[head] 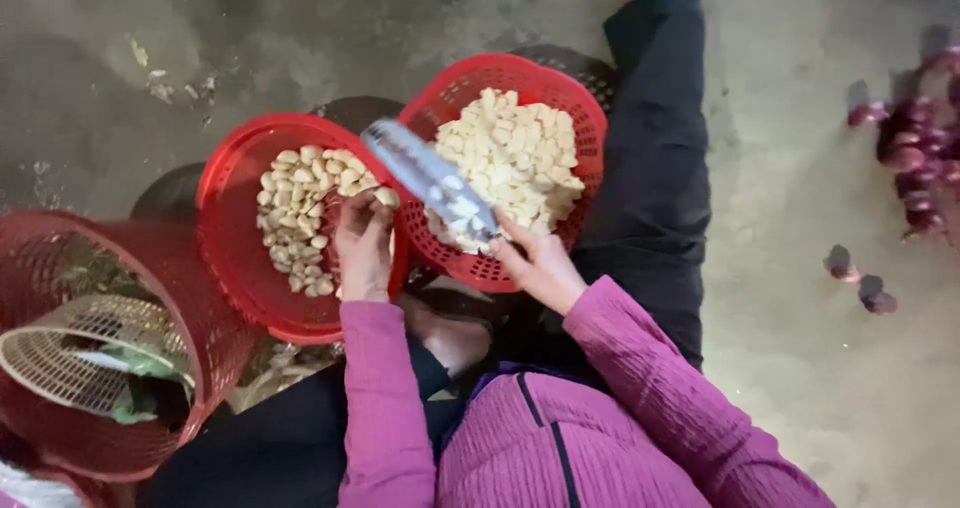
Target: Sorting and cleaning garlic cloves by scraping them with a cleaver and moving them between plastic baskets.
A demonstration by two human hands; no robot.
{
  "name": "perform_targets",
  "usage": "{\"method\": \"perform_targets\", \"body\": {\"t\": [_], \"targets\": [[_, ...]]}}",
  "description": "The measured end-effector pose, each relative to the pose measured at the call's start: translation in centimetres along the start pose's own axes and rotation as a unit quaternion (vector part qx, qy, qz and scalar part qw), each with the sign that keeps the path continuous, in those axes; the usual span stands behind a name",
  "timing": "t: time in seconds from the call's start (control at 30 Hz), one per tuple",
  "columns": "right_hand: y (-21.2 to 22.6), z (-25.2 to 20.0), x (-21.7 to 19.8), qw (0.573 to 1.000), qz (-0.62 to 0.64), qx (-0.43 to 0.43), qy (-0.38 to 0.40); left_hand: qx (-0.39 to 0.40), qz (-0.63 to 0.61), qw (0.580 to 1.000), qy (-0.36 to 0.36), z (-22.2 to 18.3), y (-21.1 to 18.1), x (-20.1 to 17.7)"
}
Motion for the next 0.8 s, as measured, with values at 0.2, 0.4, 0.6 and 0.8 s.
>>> {"method": "perform_targets", "body": {"t": [0.2,0.4,0.6,0.8], "targets": [[1.5,-1.1,-0.7,0.997,0.038,-0.06,0.03,-0.056,-0.061,0.996,0.018,-2.5,-3.0,3.2],[0.7,-1.5,-0.3,0.993,0.071,-0.089,0.029,-0.122,-0.069,0.988,-0.069,-4.3,-2.1,5.1],[1.3,-2.0,-0.8,0.995,-0.018,-0.099,0.022,-0.093,-0.076,0.987,-0.107,-3.2,-0.6,2.7],[-0.1,-0.9,-1.2,0.998,0.022,-0.052,-0.012,-0.11,-0.014,0.993,-0.044,-6.9,-0.3,7.2]]}}
Point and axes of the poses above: each hand's wrist, its own z-axis towards the middle knuckle, its own x-axis out of the palm, y = z × x, the point moved 5 cm from there along z, towards the middle knuckle, and after that the axes turned 11 degrees about -z, right-handed, at the moved point
